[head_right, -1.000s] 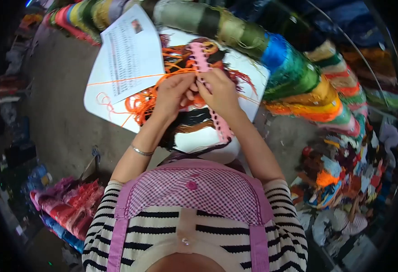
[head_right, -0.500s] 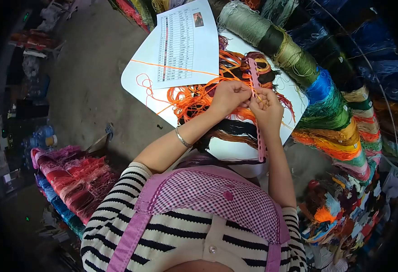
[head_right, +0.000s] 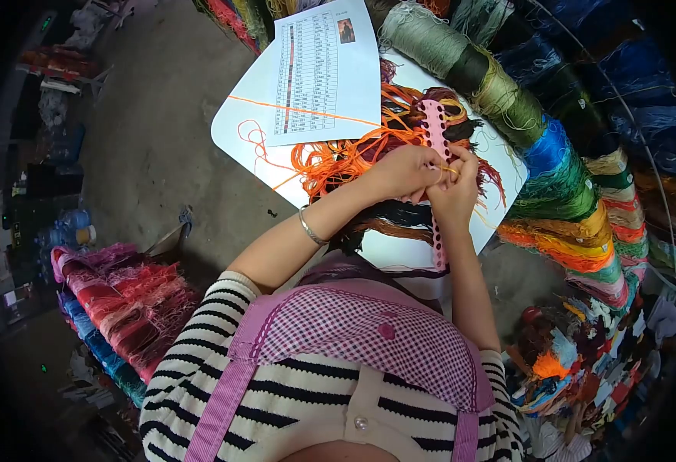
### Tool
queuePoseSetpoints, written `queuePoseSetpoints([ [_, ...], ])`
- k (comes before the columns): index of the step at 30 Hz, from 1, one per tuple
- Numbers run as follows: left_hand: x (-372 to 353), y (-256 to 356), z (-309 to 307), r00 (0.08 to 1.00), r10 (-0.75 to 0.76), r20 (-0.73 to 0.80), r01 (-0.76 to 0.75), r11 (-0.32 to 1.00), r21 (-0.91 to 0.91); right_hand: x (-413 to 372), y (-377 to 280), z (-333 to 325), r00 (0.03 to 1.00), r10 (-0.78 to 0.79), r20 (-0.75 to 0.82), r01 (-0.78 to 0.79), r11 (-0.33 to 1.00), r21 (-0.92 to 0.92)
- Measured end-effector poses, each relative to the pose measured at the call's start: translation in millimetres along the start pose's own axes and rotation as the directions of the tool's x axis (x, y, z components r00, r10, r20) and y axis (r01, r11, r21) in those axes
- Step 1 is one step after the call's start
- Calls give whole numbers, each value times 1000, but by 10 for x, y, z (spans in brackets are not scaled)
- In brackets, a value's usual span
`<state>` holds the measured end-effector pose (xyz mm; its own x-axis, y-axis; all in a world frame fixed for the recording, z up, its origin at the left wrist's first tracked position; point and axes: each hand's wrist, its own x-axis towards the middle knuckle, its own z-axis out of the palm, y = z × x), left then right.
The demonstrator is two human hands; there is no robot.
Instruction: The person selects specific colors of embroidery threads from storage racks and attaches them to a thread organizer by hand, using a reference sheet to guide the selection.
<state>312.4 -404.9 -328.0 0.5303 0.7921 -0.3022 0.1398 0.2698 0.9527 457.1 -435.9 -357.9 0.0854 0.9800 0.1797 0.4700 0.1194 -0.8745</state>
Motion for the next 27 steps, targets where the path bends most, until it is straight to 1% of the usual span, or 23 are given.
queuePoseSetpoints([
  [1,-4,5,6,997,-56,-44,61,990,128,-3,-24,29,999,-47,-24,47,999,-16],
  [2,-14,-43,-19,998,-54,-44,60,990,130,0,-39,42,994,-94,-48,92,995,-34],
  [3,-39,-148,-71,983,132,-129,-105,974,199,4,-43,36,994,-94,-50,92,995,-34],
  [4,-83,-149,-128,930,310,-198,-251,928,277,24,-7,15,997,-69,-24,68,997,-36],
  [5,-184,-145,-221,873,410,-264,-282,866,412,26,-9,12,999,-49,0,49,998,-38],
  [6,-377,-93,-281,786,458,-415,-314,874,371,31,-2,17,999,-49,-3,49,998,-39],
  [7,-505,-164,-485,885,287,-367,-179,937,300,41,14,25,1000,-13,-9,13,1000,-16],
  [8,-716,-95,-680,917,152,-367,-90,979,182,43,22,27,1000,24,-15,-24,1000,6],
  [9,-932,-97,-871,911,17,-411,-30,999,-25,41,9,22,1000,25,-19,-25,1000,6],
  [10,-1148,-82,-1061,877,-74,-475,6,990,-143,45,-16,20,999,35,-3,-35,999,1],
  [11,-1320,-246,-1328,814,12,-581,-19,1000,-6,47,-39,21,999,44,13,-44,999,-5],
  [12,-1488,-312,-1514,687,-55,-725,-59,990,-131,46,-44,25,999,44,11,-44,999,-7],
  [13,-1687,-396,-1792,545,-130,-828,48,991,-123,48,-48,30,999,45,13,-45,999,-11],
  [14,-1884,-485,-2029,508,-74,-858,14,997,-77,47,-48,30,999,47,15,-47,999,-16],
  [15,-2010,-673,-2262,385,69,-920,150,979,136,37,-45,26,999,46,14,-46,999,-21],
  [16,-2095,-610,-2364,295,158,-942,658,682,320,29,-40,27,999,37,30,-35,998,-58],
  [18,-2017,-592,-2242,294,402,-867,707,520,480,38,-10,16,999,30,44,-26,995,-100],
  [20,-1801,-429,-2095,502,387,-774,422,671,609,12,-15,1,988,-133,81,149,955,-256],
  [21,-1662,-412,-2015,534,377,-757,336,727,599,-30,-136,1,992,-84,94,110,946,-305],
  [22,-1518,-407,-1969,569,447,-690,318,655,686,-51,-170,-13,992,-87,95,113,943,-312],
  [24,-1284,-419,-1891,571,540,-619,353,519,778,-89,-219,-38,930,-356,94,346,759,-552],
  [25,-1142,-483,-1883,575,534,-620,352,523,776,-94,-132,-126,932,-349,98,343,759,-554],
  [27,-1071,-551,-1997,687,474,-551,253,555,793,-145,-84,-132,962,-268,52,256,817,-517],
])
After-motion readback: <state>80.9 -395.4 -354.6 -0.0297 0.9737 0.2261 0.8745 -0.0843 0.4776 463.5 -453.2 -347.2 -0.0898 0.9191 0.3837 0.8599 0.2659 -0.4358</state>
